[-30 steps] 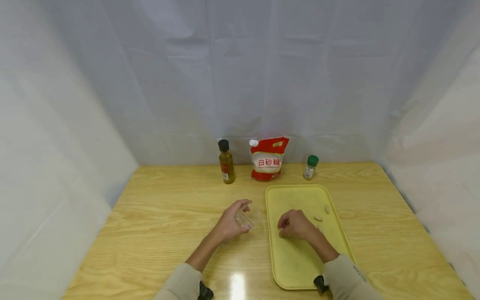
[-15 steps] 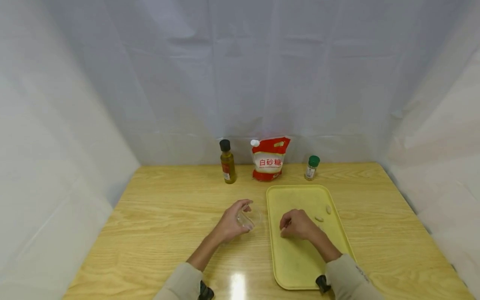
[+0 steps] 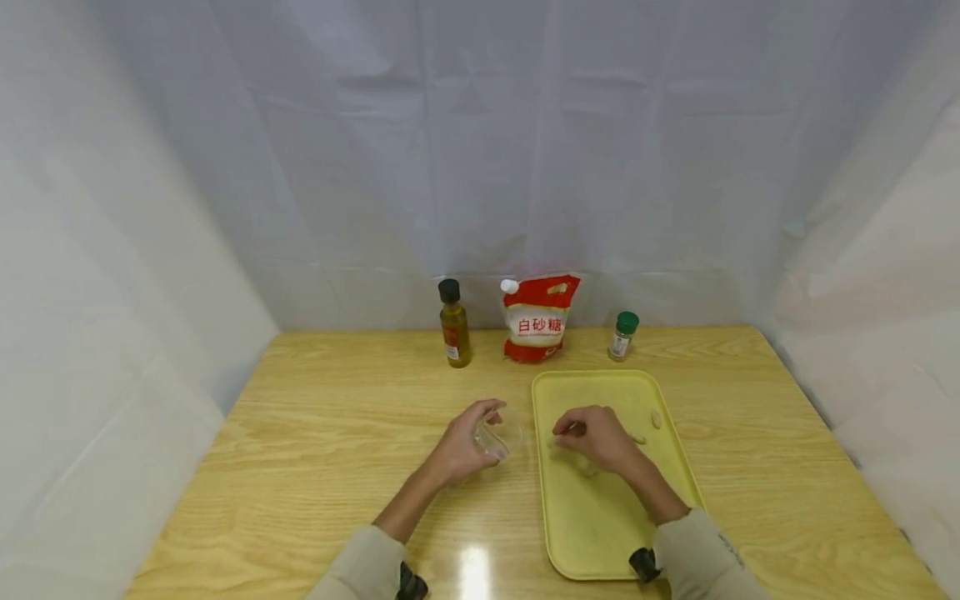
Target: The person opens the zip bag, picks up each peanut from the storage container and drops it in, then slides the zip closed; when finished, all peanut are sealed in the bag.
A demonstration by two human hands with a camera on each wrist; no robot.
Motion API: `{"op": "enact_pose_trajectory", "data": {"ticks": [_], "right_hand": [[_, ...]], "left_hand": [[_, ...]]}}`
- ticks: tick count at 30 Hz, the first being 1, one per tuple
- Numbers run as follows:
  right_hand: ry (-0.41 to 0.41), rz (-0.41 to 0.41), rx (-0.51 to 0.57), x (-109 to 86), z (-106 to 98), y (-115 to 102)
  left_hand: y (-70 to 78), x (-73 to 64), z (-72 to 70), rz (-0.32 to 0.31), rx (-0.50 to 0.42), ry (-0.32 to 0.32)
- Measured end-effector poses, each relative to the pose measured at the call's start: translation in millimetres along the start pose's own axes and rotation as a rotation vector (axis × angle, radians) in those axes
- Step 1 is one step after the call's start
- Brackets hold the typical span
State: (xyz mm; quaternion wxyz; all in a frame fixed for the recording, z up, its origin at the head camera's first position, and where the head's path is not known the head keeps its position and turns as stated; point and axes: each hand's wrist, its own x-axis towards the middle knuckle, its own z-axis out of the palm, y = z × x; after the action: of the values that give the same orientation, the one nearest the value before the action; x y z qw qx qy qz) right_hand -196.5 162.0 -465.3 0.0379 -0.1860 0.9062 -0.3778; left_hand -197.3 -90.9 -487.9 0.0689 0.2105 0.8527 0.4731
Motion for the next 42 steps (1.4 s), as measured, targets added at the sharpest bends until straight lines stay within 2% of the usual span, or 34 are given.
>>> {"op": "enact_pose_trajectory", "data": {"ticks": [7, 13, 23, 30, 36, 42], "right_hand": [[0.165, -0.040, 0.074, 2.8, 5, -14], [0.218, -0.037, 0.179, 9.3, 10, -27], [0.182, -0.066, 0.244, 14.7, 22, -41], [0.146, -0.069, 0.260, 12.0, 19, -35], [0.119, -0.065, 0.186, 8.7, 6, -22], [0.045, -0.042, 0.103, 4.8, -7, -10]], "left_hand": [[0.6, -0.1, -0.1, 0.006, 0.000, 0.003], [1.5, -0.3, 0.1, 0.015, -0.009, 0.010], [2.1, 0.2, 0.9, 0.004, -0.003, 0.002], [2.6, -0.1, 1.9, -0.001, -0.001, 0.003], [2.8, -0.4, 1.4, -0.015, -0.012, 0.010], [3.0, -0.4, -0.3, -0.011, 0.001, 0.004]]}}
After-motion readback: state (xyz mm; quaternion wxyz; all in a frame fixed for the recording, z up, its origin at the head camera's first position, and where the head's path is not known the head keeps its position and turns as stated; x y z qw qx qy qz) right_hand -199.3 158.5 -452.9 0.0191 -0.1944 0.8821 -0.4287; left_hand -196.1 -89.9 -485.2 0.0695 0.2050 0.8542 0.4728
